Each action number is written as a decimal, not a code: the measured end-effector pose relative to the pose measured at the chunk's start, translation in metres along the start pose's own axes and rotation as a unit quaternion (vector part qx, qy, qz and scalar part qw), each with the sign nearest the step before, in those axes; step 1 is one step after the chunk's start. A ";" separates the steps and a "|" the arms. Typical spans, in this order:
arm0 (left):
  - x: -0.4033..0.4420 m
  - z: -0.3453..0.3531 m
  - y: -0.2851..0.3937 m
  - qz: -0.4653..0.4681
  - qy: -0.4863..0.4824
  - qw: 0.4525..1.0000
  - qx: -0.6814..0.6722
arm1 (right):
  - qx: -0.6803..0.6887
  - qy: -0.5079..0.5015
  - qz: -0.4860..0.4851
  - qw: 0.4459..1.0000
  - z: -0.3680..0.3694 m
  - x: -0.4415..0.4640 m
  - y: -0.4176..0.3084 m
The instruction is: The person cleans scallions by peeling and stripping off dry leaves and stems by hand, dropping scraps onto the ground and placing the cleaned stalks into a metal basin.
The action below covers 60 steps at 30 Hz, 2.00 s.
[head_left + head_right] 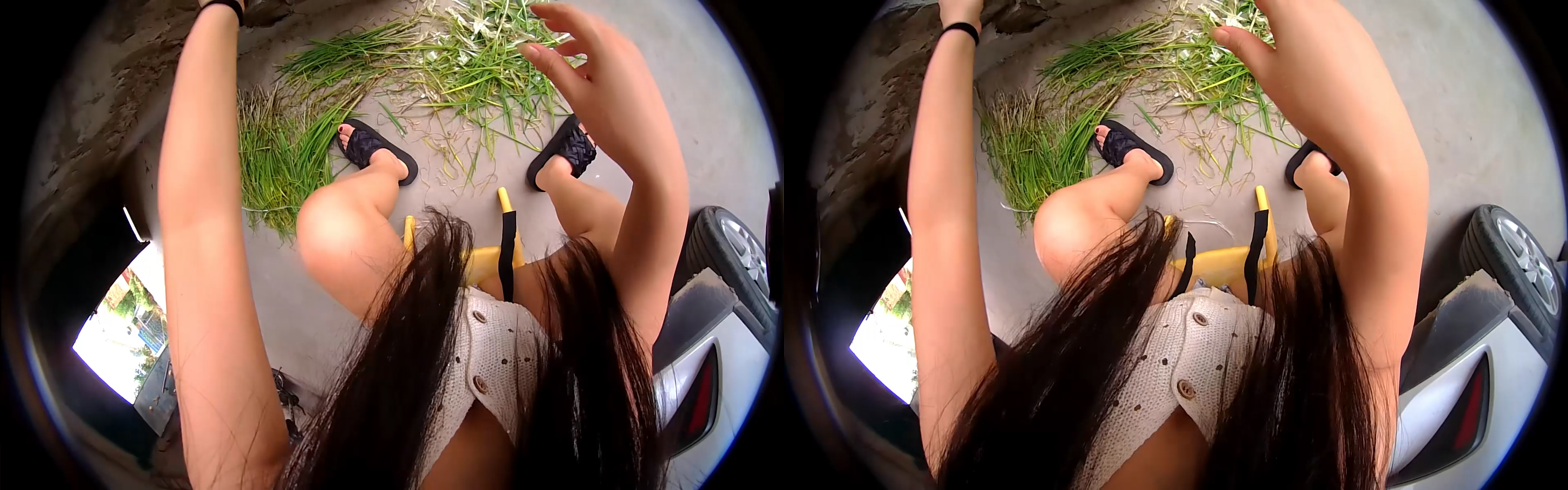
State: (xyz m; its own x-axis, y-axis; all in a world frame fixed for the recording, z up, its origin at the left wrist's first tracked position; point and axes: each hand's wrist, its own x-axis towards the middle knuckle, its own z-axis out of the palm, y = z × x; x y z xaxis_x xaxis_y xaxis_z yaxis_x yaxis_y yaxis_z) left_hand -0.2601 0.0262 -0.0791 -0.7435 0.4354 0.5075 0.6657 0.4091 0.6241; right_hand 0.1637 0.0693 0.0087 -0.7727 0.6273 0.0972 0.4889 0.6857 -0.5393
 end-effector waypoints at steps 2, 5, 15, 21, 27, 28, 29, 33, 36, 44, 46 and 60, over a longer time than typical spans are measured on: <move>-0.070 -0.017 -0.031 -0.092 -0.031 0.995 -0.015 | 0.034 -0.043 0.006 0.998 0.004 0.000 0.015; -0.190 -0.021 -0.108 -0.215 -0.223 0.948 0.075 | -0.003 -0.101 0.008 0.995 0.001 -0.008 0.007; -0.333 -0.007 -0.187 -0.266 -0.487 0.708 0.436 | 0.020 -0.207 0.109 0.972 0.033 0.006 -0.009; -0.332 0.014 -0.221 -0.301 -0.507 0.661 0.463 | -0.031 -0.256 0.113 0.960 0.051 0.020 -0.009; -0.314 -0.033 -0.233 -0.115 -0.466 0.809 0.338 | 0.013 -0.236 0.095 0.967 0.050 0.024 -0.008; -0.301 -0.042 -0.223 -0.113 -0.493 0.795 0.335 | 0.025 -0.226 0.093 0.969 0.048 0.024 -0.009; -0.290 -0.052 -0.220 -0.107 -0.495 0.802 0.317 | 0.036 -0.216 0.091 0.972 0.045 0.022 -0.011; -0.229 -0.071 -0.162 -0.046 -0.471 0.830 0.295 | 0.042 -0.186 0.067 0.979 0.031 0.012 -0.011; -0.195 -0.051 -0.116 0.099 -0.438 0.847 0.283 | 0.035 -0.166 0.035 0.985 0.027 0.004 -0.008; -0.236 0.043 -0.099 -0.032 -0.601 0.680 0.418 | 0.048 -0.231 0.042 0.971 0.018 -0.005 -0.008; -0.252 0.055 -0.113 -0.109 -0.597 0.713 0.350 | 0.057 -0.262 0.045 0.962 0.013 -0.006 -0.014; -0.268 0.136 -0.139 0.128 -0.494 0.794 0.331 | 0.007 -0.342 0.092 0.935 0.021 0.006 -0.017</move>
State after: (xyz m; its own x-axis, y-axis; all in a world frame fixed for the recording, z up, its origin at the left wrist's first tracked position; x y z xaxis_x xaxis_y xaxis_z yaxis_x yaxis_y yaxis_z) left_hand -0.1447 -0.0387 -0.3829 -0.3822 0.8552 -0.3500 0.9181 0.3944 -0.0388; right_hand 0.1423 0.0535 0.0013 -0.7563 0.3480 -0.5539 0.6378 0.5807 -0.5060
